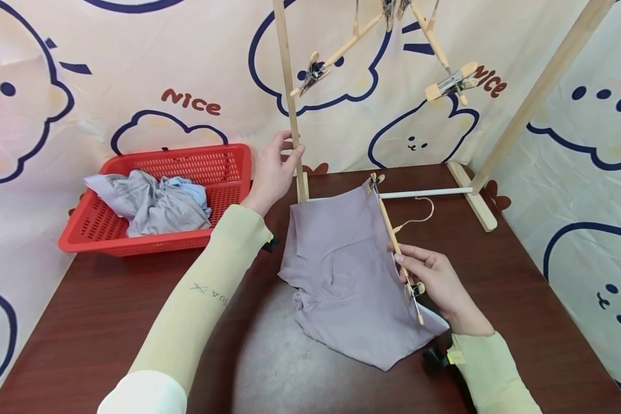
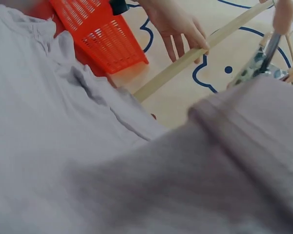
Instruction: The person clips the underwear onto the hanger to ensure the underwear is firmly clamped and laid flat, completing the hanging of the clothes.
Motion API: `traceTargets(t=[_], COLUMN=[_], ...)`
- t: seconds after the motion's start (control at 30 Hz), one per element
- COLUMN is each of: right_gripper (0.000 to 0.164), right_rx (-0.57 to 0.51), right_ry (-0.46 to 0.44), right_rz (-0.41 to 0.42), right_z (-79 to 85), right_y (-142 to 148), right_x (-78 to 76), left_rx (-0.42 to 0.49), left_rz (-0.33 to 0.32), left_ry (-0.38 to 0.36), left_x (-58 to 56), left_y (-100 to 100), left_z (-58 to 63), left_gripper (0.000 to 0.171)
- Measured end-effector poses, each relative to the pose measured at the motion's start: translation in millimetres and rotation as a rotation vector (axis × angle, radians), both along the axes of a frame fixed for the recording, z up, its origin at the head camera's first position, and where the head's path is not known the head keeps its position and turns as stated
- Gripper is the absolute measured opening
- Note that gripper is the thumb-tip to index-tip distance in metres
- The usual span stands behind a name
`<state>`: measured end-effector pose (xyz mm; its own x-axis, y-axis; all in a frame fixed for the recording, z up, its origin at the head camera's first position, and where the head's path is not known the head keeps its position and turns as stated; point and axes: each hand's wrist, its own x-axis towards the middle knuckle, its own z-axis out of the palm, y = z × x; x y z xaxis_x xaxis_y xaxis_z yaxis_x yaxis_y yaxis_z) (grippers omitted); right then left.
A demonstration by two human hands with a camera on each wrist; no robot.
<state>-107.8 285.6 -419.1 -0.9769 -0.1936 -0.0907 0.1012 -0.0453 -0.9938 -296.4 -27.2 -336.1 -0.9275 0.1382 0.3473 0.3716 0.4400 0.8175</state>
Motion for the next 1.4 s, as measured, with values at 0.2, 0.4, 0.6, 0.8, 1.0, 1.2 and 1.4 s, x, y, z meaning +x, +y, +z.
traceTargets(t=[0.2,0.4,0.6,0.8,1.0,1.2,1.4], right_gripper=[0.030,0.030,0.030,0.028,0.027,0.025,0.023], right_rx=[-0.004,-0.048,-0.007,0.046,0.084,-0.027,-0.040], right_ry=[0.034,0.077,0.098,0.162,0.165,0.176,0.189], right_rz=[-0.022,-0.051,-0.151,-0.155,-0.190,-0.207,-0.256], right_z=[11.0,28.9,49.3,65.8,84.2,102.1,120.3], right_y=[5,17,35,54,67,79,92], right_x=[-2.8,-4.6,-7.0,-14.9,-24.3,-32.0,-37.8], left_rx=[-0.017,-0.021,-0.010,-0.011,-0.002,-0.003,-0.005], left_rz=[0.005,-0.001,-0.012,-0.013,-0.008,-0.005,-0.007], left_ry=[-0.022,-0.005,0.018,0.014,0.000,-0.004,-0.006], left_x=[-0.9,-2.8,-3.9,-3.9,-4.6,-4.7,-4.4], left_y=[-1,-3,-2,-1,-1,-2,-3], left_z=[-1.0,-0.6,-0.8,-0.9,-1.0,0.0,0.4], left_gripper=[0.046,0.044,0.042,0.043,0.043,0.044,0.044])
